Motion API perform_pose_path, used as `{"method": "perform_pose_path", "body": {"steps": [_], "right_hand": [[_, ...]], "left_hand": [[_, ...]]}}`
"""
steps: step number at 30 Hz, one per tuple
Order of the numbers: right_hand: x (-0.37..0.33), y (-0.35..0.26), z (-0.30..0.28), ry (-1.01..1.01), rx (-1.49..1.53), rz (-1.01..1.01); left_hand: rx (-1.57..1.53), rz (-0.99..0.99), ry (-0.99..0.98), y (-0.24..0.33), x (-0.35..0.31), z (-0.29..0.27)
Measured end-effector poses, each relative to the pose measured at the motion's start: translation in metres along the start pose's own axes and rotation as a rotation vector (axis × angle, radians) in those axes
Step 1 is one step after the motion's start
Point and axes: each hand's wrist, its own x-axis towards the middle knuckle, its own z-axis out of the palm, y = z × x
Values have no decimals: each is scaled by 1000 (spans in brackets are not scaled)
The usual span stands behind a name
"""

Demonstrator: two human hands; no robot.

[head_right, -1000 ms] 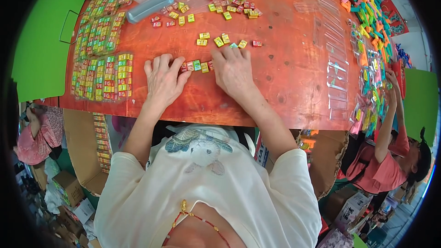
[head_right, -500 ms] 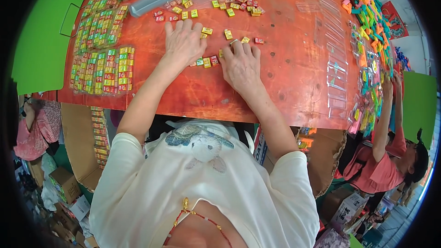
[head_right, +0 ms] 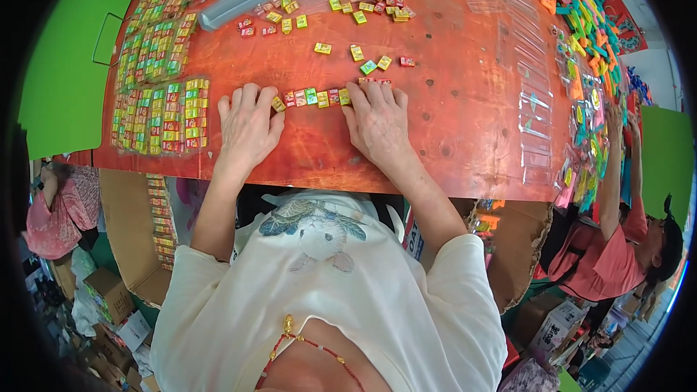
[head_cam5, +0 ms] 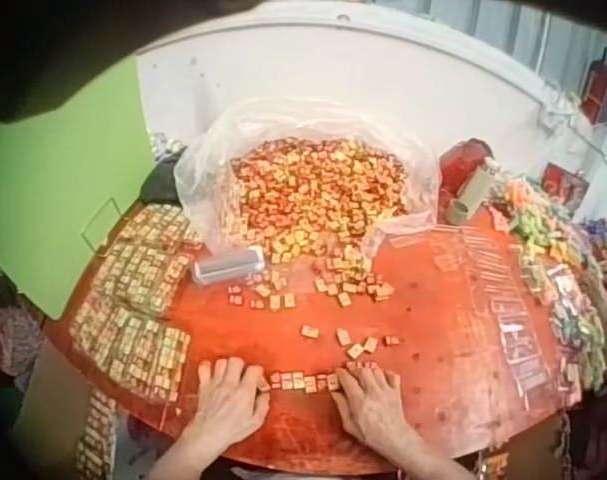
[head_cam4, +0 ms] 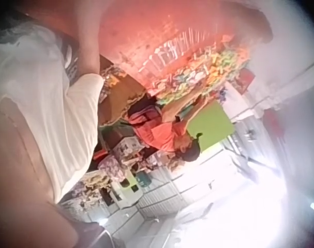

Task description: Manually organizing and packing small colorful square tiles into plastic sleeves at a production table.

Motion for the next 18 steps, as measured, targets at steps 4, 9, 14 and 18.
{"method": "perform_pose_path", "body": {"steps": [4, 9, 14, 18], "right_hand": [[-9, 20, -14, 45, -55, 61], [7, 61, -12, 114, -82, 129], [49, 128, -17, 171, -243, 201], [79, 204, -12, 194, -430, 268]], "left_hand": [[-102, 43, 77, 10, 3, 0], [-88, 76, 63, 25, 4, 26], [-106, 93, 15, 37, 9, 32], [-127, 83, 67, 38, 9, 37]]}}
